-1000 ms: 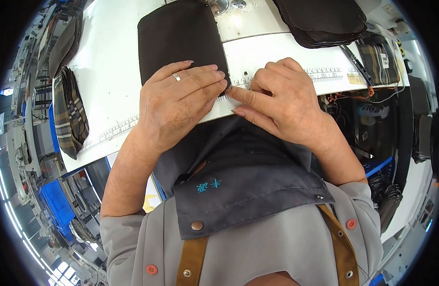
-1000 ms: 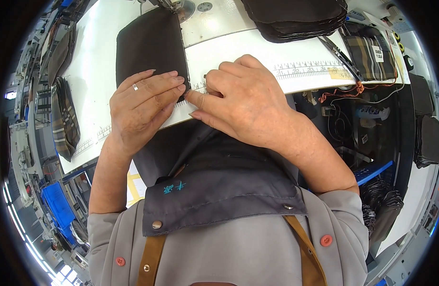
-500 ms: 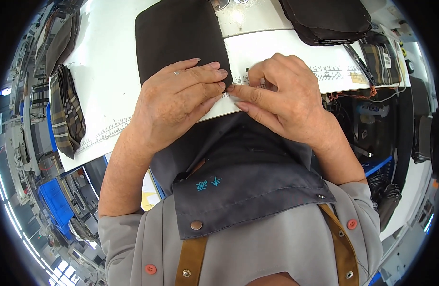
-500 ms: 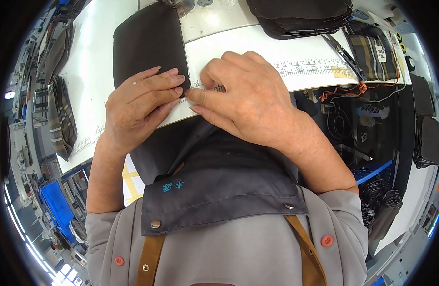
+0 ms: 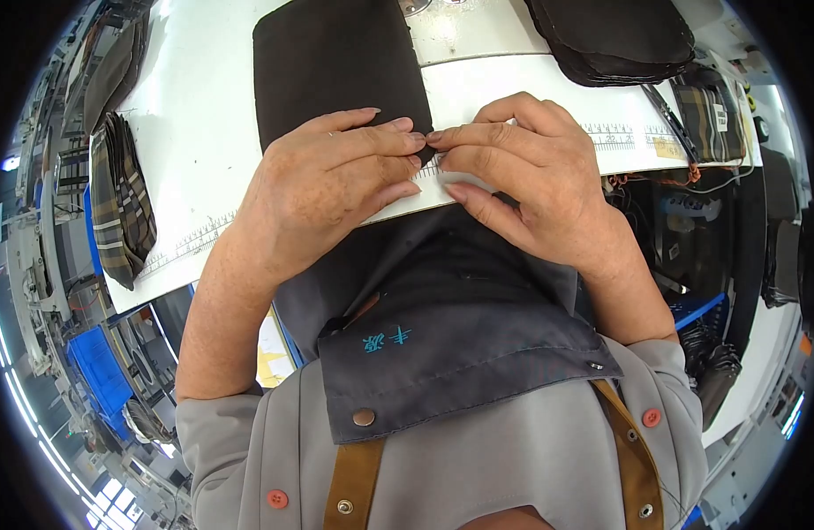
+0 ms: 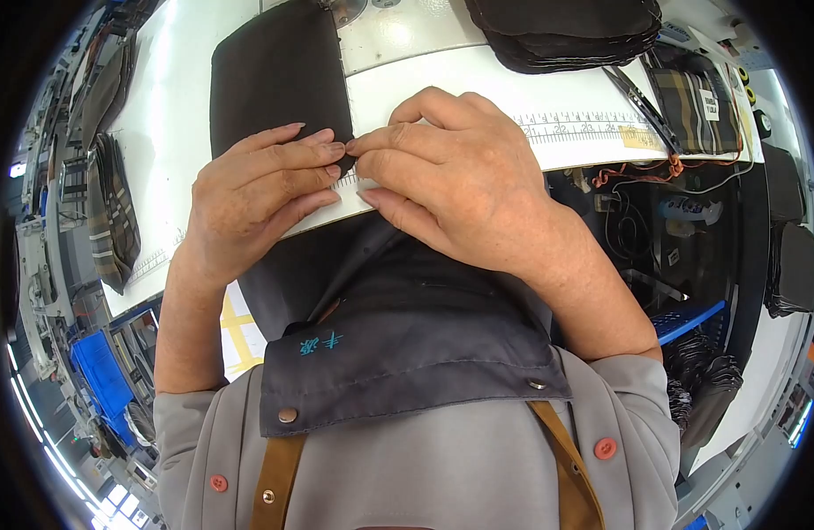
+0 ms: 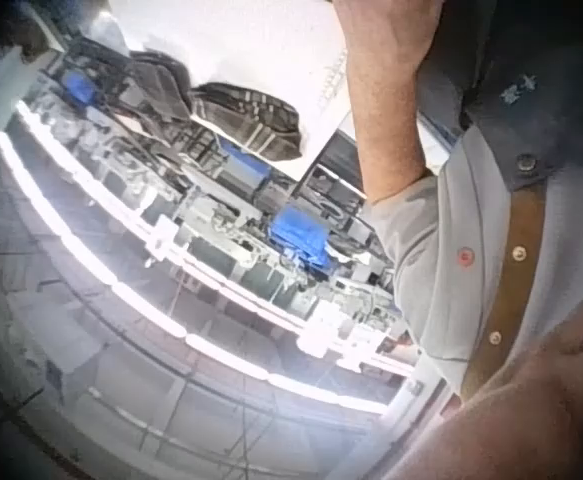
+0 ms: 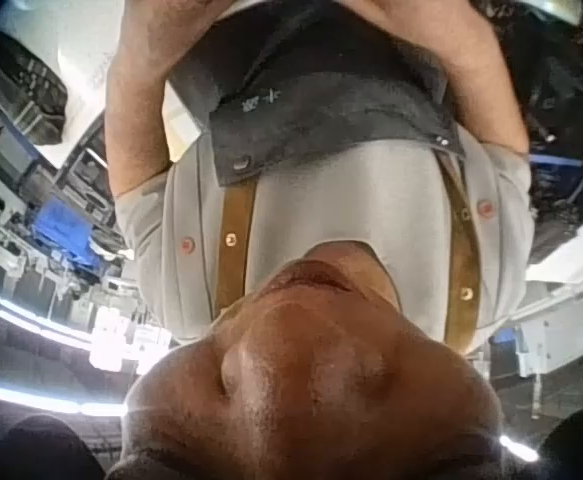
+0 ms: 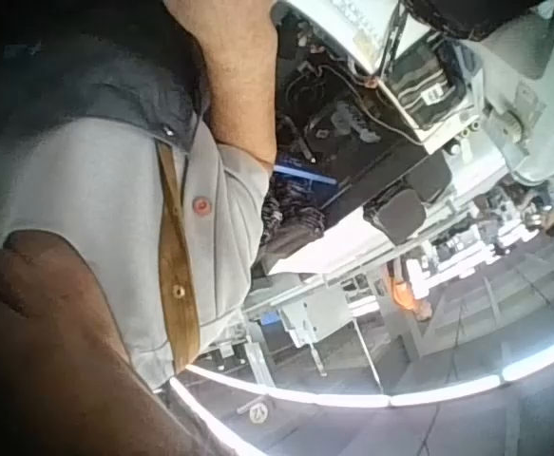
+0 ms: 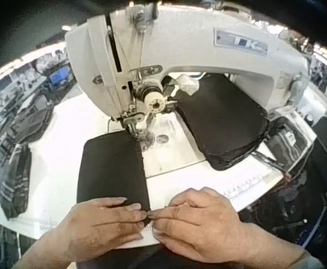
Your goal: Sewing pieces of material together using an industrial sewing machine in a workshop.
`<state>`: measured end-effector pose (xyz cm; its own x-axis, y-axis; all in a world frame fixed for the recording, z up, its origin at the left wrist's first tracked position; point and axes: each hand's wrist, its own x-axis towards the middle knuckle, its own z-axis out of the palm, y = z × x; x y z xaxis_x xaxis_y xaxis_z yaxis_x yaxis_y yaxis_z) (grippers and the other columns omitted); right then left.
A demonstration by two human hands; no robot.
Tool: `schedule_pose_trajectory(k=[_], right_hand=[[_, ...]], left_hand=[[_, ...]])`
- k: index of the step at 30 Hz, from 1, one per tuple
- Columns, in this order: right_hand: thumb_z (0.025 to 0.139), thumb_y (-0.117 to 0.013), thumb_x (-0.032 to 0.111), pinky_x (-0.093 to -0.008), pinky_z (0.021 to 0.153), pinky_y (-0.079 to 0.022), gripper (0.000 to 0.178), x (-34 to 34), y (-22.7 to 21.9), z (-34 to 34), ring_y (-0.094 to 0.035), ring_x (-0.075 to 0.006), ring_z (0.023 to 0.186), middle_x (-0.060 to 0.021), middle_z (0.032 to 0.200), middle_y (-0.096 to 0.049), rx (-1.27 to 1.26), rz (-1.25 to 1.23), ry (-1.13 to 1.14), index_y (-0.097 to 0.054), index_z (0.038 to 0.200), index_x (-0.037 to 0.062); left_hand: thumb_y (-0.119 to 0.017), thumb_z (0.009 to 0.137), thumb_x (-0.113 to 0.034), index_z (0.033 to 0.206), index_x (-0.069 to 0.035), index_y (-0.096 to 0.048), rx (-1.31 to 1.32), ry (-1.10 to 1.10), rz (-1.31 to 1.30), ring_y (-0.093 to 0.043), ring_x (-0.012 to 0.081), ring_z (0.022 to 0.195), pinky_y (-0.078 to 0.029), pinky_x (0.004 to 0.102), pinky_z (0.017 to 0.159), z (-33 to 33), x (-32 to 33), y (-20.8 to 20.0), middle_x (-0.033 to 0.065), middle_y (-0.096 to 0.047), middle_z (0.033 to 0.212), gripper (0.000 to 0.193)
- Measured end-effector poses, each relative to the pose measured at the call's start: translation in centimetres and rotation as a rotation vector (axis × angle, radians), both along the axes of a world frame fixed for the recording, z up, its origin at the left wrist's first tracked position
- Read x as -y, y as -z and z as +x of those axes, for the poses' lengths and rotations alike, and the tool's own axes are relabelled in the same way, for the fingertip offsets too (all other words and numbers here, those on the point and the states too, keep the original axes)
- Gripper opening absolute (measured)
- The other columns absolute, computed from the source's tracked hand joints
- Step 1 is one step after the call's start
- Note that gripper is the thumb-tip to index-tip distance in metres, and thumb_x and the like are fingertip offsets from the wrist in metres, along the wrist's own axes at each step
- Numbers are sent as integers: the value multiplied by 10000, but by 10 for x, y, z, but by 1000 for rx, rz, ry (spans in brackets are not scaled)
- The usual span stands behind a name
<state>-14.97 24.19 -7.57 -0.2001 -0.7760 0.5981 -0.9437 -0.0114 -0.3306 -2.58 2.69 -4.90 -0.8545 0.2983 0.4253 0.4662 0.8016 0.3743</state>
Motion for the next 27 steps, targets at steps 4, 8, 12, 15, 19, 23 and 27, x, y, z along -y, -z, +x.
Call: schedule_pose_trajectory(k=[4,8,12,15,19,23,27], right_hand=[[784,-808,155,-338,721,-492,250,0,-2,0,-643,-188,909,37,947,-713,51,35,11,-686,1002,134],[728,-835,98,-355,751,-524,335,0,-9,0,-645,-250,868,-11,1008,-754,117,85,4,-701,1036,98],[751,-831,130,-379,750,-533,317,8,-12,-3,-652,-256,875,-35,967,-692,133,87,-17,-693,1034,90],[747,-831,131,-383,740,-546,310,13,-14,-2,-663,-252,876,-51,993,-671,112,75,-1,-693,1019,75],[717,-841,117,-349,709,-564,277,20,-9,-6,-670,-239,846,-53,1014,-693,-41,49,10,-711,955,60],[734,-785,138,-350,694,-573,154,21,-8,-6,-671,-223,874,-23,911,-690,-31,34,-59,-704,839,60],[732,-847,132,-344,702,-560,247,14,-15,-13,-670,-232,844,-35,984,-720,73,72,-115,-747,949,66]], left_hand=[[-816,775,-22,900,-49,-740,32,-13,2,-745,247,1078,-575,420,1002,-1,1,-2,78,-776,1072,149],[-810,769,-2,870,-38,-729,0,-35,-46,-754,249,1041,-580,426,999,-3,-2,-1,73,-776,1044,135],[-787,769,29,869,-32,-728,-26,-58,47,-759,244,1024,-585,405,985,-4,-2,5,85,-774,1021,131],[-752,769,65,872,-25,-728,104,-151,284,-762,238,1016,-586,376,966,-2,-2,2,98,-771,993,139],[-770,761,13,884,-29,-724,132,-163,386,-753,253,955,-603,337,823,-2,-2,2,84,-763,968,138],[-791,768,12,921,-33,-740,62,-95,167,-742,257,1039,-587,380,924,1,-1,4,87,-758,1037,167],[-813,771,-6,919,-34,-740,30,-37,58,-741,253,1072,-578,418,975,5,3,2,77,-759,1065,168]])
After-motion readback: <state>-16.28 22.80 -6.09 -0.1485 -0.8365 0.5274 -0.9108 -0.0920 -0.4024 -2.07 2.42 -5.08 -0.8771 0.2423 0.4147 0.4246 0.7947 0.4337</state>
